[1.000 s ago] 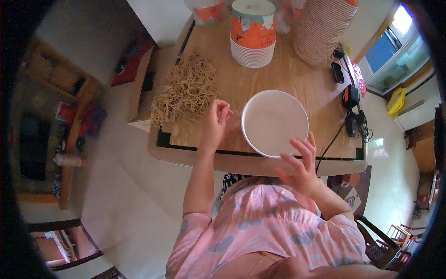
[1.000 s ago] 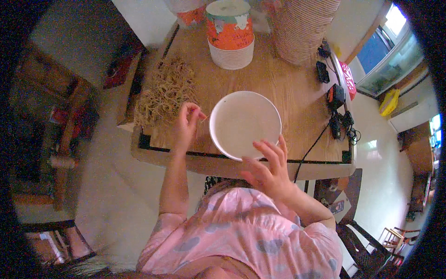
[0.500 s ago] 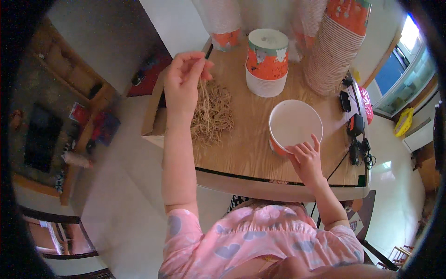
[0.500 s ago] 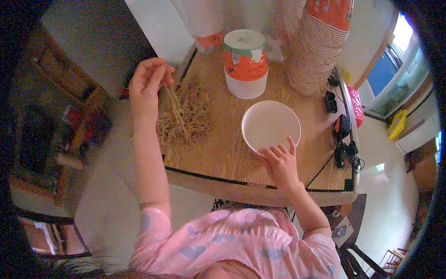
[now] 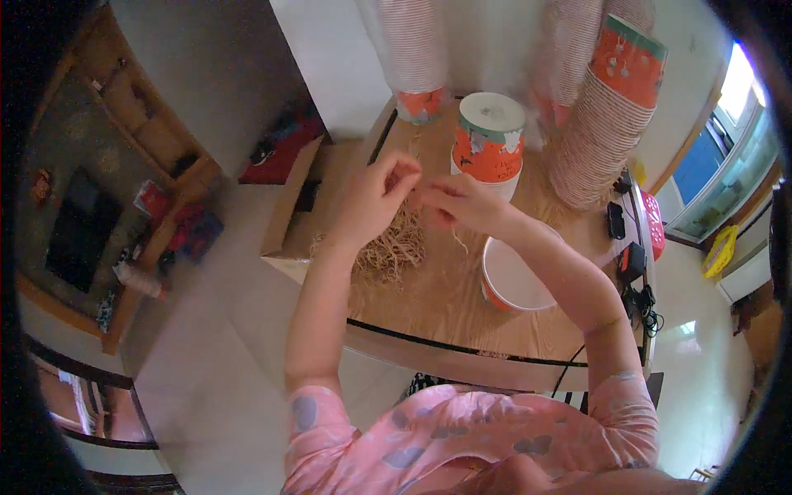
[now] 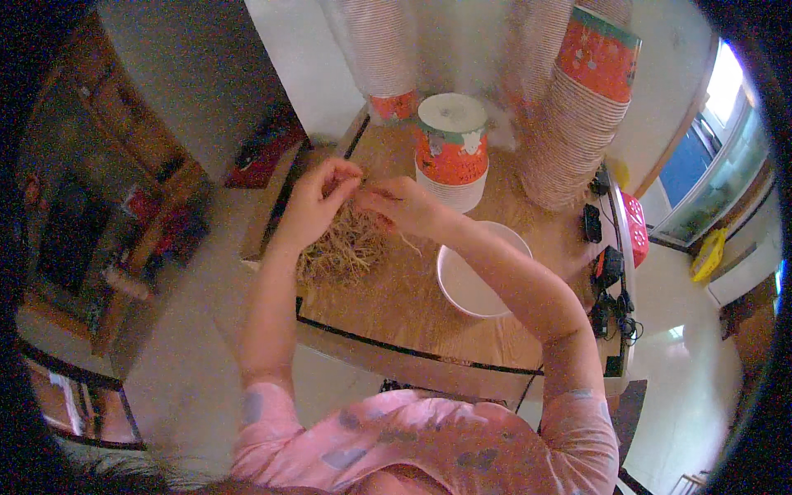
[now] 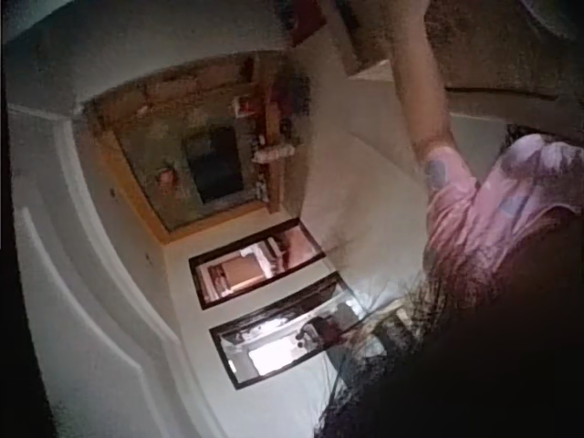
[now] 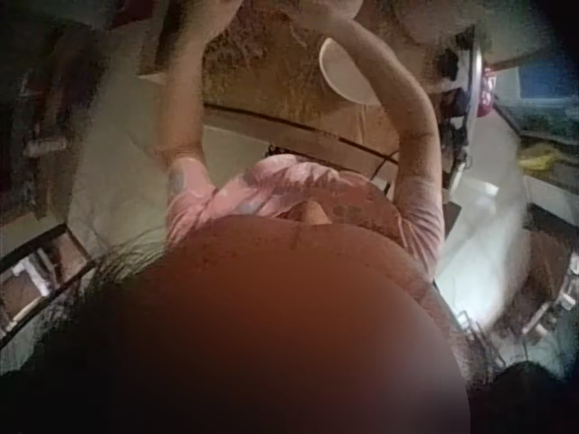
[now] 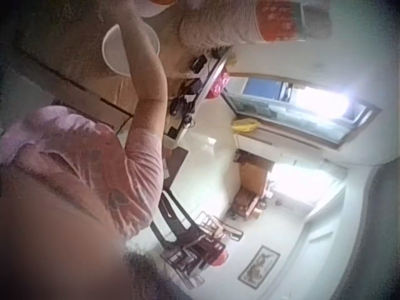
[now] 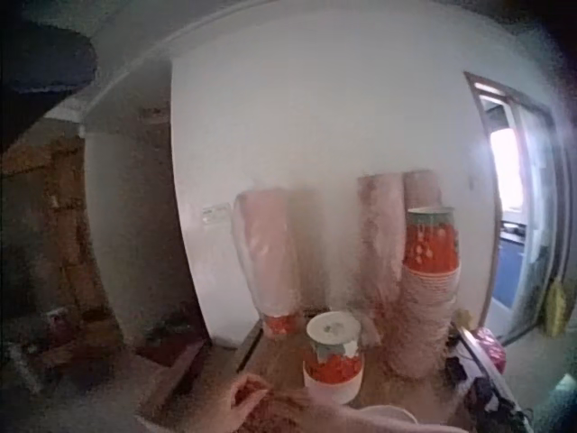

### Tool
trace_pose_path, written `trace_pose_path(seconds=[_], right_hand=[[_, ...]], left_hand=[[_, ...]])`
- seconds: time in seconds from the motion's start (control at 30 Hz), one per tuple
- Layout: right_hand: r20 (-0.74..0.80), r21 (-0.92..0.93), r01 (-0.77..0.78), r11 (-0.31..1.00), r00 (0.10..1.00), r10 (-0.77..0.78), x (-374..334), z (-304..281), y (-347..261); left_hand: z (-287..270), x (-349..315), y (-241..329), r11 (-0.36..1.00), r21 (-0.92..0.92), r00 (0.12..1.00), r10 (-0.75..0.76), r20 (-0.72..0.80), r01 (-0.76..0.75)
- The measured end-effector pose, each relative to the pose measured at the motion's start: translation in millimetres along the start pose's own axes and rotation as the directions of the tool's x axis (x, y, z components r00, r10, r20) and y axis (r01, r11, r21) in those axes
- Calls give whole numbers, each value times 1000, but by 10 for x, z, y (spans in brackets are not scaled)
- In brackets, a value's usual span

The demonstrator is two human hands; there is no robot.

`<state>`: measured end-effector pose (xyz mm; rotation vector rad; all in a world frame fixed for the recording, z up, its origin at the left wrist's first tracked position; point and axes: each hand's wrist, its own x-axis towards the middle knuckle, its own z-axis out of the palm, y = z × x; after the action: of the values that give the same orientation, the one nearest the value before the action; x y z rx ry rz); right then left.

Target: Tying string handles onto paper buckets.

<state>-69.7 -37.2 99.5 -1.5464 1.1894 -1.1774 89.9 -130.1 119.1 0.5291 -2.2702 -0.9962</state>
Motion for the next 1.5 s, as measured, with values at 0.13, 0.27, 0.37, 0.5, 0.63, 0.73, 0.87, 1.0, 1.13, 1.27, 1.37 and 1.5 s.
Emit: trace_pose_path(seconds=[0.13, 0.27, 0.37, 0.5, 0.63, 0.73, 0.87, 1.0, 1.13, 1.27, 1.37, 1.5], right_hand=[[-191, 43, -209, 977, 958, 214, -11, -100, -217], [-339, 348, -23, 937, 929, 148, -224, -345, -328], [-434, 268, 27, 963, 896, 96, -388, -211, -669], [-314, -574, -5, 819, 925, -215, -555, -136, -375], [75, -854, 201, 480, 960, -269, -860, 482, -387], [17, -780, 212, 589, 948, -319, -1193, 824, -263], [88, -726, 153, 670, 988, -131, -1690, 1046, 196], [-19, -688, -140, 712, 984, 175, -1986, 1031, 604], [-56, -484, -158, 861, 987, 150, -2086, 979, 632], [-353, -534, 70, 843, 887, -297, -1894, 869, 393], [-269, -546, 134, 827, 907, -324, -1848, 852, 321], [-380, -324, 73, 943, 903, -200, -1780, 1055, 487]], left_hand=[[112, -280, -916, 969, -203, 983, -163, -86, 143], [320, -429, -1369, 958, -50, 941, -287, -179, 282], [387, -609, -1702, 958, 221, 952, -118, -281, 184], [475, -753, -635, 983, -146, 982, -128, -136, 108], [923, -1144, -64, 553, -799, 972, -131, 194, 234], [999, -1211, -4, 33, -956, 919, -286, 271, 292], [796, -1255, -227, -191, -969, 923, -320, 212, 156], [767, -1250, -188, -29, -988, 905, -399, 149, 150], [959, -1270, -42, 159, -955, 882, -445, 156, 249], [1225, -1283, 31, 80, -948, 882, -398, 252, 307], [1301, -1277, 129, 56, -955, 881, -403, 246, 292], [1366, -1267, 239, 239, -942, 878, -468, 100, 235]])
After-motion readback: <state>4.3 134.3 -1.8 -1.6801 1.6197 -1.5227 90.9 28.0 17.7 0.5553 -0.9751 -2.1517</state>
